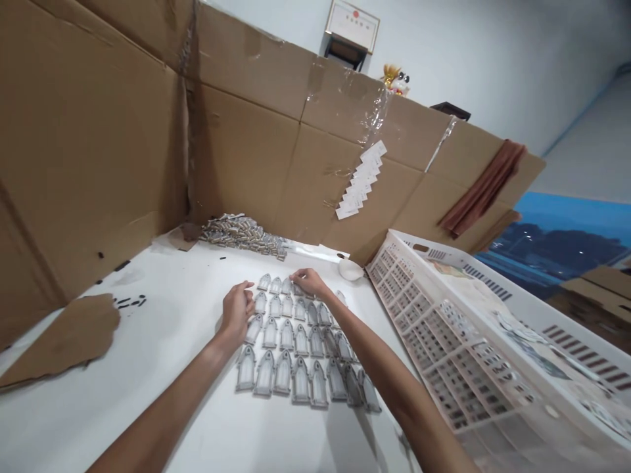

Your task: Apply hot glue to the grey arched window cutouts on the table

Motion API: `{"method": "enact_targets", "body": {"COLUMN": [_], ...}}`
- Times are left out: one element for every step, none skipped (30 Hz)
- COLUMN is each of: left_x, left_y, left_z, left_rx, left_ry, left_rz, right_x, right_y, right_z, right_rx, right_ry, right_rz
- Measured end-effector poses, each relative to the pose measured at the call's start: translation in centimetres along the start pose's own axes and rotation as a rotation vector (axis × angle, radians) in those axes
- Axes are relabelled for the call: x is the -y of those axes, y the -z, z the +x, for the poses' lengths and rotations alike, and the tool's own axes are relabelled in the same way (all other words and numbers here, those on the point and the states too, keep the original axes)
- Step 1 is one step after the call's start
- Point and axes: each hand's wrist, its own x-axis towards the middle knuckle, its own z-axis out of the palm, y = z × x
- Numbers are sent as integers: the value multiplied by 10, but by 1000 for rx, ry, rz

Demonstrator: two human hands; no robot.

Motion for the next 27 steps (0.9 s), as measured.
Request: {"method": "enact_targets", "body": {"left_x": [0,0,0,0,0,1,1,2,2,2,3,3,3,4,4,4,5,5,6,7,7,8,8,9,9,10,10], "left_y": [1,2,2,3,3,4,4,3,3,2,2,1,0,0,0,0,0,1,1,2,2,3,3,3,4,4,4], "left_z": [2,3,5,6,8,9,9,9,9,8,7,6,5,4,4,3,3,3,3,4,5,5,6,6,7,7,7], "left_rx": [-14,-32,-52,-72,-94,-116,-138,-160,-180,-195,-204,-207,-207,-204,-198,-191,-185,-179,-174,-172,-170,-168,-166,-163,-159,-156,-153], "left_ry": [13,26,36,41,44,43,41,36,31,24,16,8,0,-7,-13,-20,-26,-32,-37,-40,-40,-40,-40,-41,-43,-45,-49], "left_rz": [-22,-46,-69,-90,-108,-123,-134,-143,-150,-155,-159,-162,-165,-167,-167,-166,-164,-162,-159,-157,-156,-155,-154,-152,-150,-148,-147], "right_x": [-2,-3,-4,-5,-6,-6,-6,-6,-5,-5,-4,-3,-3,-2,-2,-1,-1,-1,-1,0,0,0,0,0,0,0,1], "right_y": [0,-1,-2,-2,-3,-3,-4,-4,-4,-5,-5,-5,-5,-5,-5,-5,-5,-5,-5,-5,-5,-5,-5,-5,-5,-5,-5], "right_z": [0,0,-1,-1,-1,-1,-1,-1,-1,-1,-1,-2,-2,-2,-2,-2,-2,-2,-2,-2,-2,-2,-2,-2,-3,-3,-3], "right_rx": [0,1,3,4,5,6,8,9,11,14,16,19,21,22,22,21,19,17,15,14,12,9,7,5,4,6,9], "right_ry": [-2,-5,-7,-9,-10,-10,-9,-8,-6,-4,-3,-1,0,1,1,0,-2,-4,-5,-7,-8,-9,-10,-11,-14,-16,-18], "right_rz": [3,6,9,12,15,18,20,21,21,20,17,14,10,5,0,-6,-11,-17,-22,-26,-31,-34,-38,-41,-44,-47,-49]}}
